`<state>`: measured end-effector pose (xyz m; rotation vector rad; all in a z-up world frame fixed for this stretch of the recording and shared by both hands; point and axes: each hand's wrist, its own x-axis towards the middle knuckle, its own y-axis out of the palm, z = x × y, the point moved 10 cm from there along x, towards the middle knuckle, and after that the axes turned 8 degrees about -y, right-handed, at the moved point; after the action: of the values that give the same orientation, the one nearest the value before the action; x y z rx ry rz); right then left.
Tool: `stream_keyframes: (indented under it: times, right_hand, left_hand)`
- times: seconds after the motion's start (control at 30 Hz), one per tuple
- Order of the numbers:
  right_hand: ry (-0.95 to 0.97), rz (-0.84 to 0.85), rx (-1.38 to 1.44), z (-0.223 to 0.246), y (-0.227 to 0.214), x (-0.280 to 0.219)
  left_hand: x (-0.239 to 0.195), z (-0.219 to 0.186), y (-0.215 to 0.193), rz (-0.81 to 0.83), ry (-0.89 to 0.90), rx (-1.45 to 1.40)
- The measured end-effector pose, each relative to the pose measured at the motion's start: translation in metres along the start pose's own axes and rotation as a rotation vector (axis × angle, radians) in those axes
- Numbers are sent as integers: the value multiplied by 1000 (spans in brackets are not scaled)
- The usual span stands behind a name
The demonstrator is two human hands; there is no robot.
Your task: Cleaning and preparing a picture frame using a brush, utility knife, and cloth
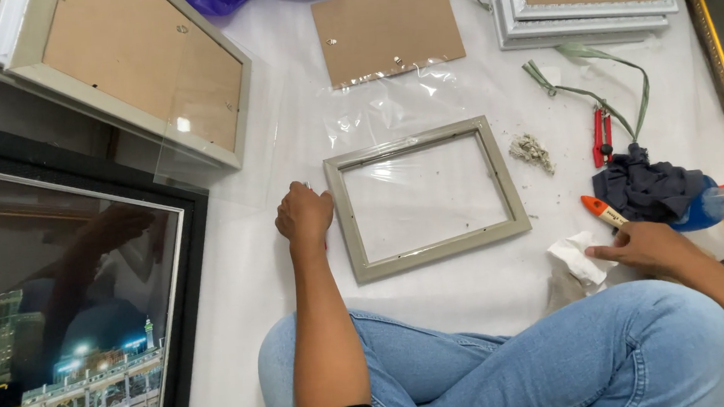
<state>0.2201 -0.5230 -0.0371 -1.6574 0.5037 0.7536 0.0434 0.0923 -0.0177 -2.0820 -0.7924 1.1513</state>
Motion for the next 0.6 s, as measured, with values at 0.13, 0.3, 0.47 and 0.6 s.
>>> stream_keyframes:
  times: [0.13,0.3,0.47,0.6]
  right_hand:
    - [-82,2,1,-4,11,7]
    - [-125,-216,423,16,-37,-24]
    - [-354,-629,914,28,-111,-40]
    - [-537,-719,1359,103,-178,-94]
  left_hand:
    - [2,2,6,51,-26,50]
    - [-10,-3,-4,68,-49,51]
    - [-2,-3,0,19,-22,54]
    - [-1,-2,-17,-92,-28,-341]
